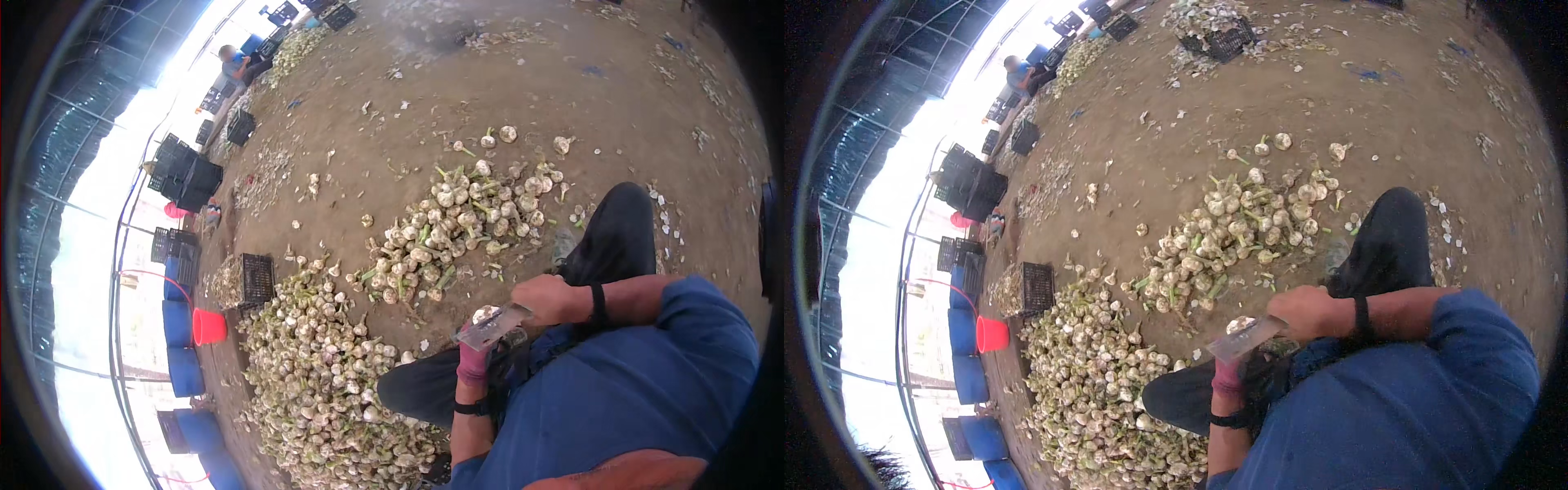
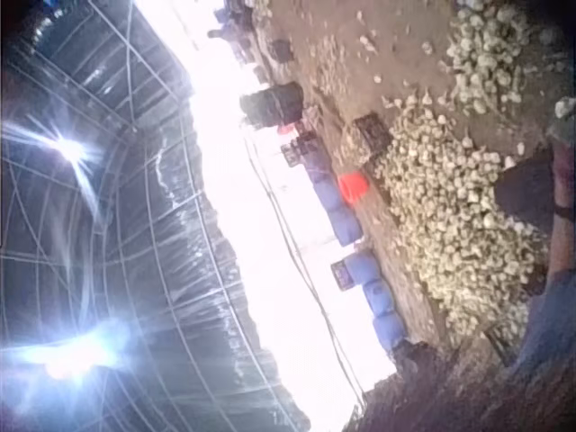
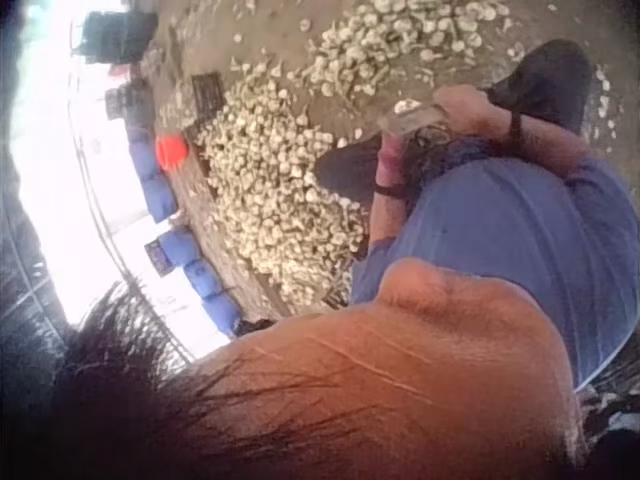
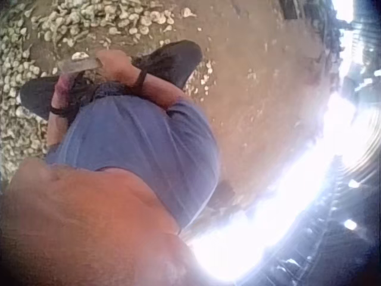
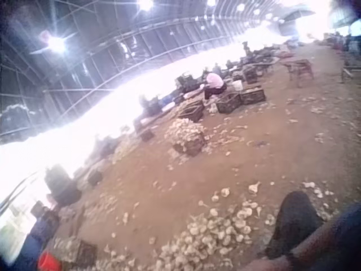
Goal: The person sits on the ground and uses a knife to trim the stems and roots of garlic bulbs. They pick up individual bulbs from a large pile, cut the ends, and place the trimmed bulbs into a separate pile.
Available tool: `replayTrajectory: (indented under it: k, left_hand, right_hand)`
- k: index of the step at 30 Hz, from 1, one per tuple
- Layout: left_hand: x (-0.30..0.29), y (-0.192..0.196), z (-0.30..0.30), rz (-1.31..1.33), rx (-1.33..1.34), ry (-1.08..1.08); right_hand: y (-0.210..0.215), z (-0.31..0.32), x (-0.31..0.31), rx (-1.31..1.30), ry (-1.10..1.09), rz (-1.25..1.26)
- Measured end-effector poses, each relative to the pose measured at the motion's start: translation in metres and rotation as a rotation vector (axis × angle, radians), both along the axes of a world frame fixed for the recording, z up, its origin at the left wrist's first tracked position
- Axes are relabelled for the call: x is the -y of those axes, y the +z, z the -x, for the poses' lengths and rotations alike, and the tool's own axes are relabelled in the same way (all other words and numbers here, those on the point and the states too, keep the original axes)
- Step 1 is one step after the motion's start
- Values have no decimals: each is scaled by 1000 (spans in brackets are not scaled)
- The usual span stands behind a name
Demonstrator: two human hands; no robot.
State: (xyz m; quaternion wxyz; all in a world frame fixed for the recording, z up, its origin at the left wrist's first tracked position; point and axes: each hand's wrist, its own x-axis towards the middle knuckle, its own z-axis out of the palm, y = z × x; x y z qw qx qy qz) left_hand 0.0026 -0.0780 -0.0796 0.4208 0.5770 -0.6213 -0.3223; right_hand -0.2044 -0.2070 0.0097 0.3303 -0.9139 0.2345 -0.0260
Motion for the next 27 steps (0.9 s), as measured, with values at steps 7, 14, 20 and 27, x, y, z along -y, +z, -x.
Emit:
replayTrajectory:
  k: [7,14,20,27]
  left_hand:
    - [2,79,28,-285,-889,120]
    - [-31,78,-118,606,-1228,385]
    - [-61,55,-270,438,-1302,787]
    - [130,-85,-196,-301,155,663]
  right_hand:
    - [-65,12,30,-213,-167,-87]
    - [-80,16,52,-64,-432,-120]
    - [-104,17,61,-54,-478,-167]
    - [-122,10,60,-240,-375,-285]
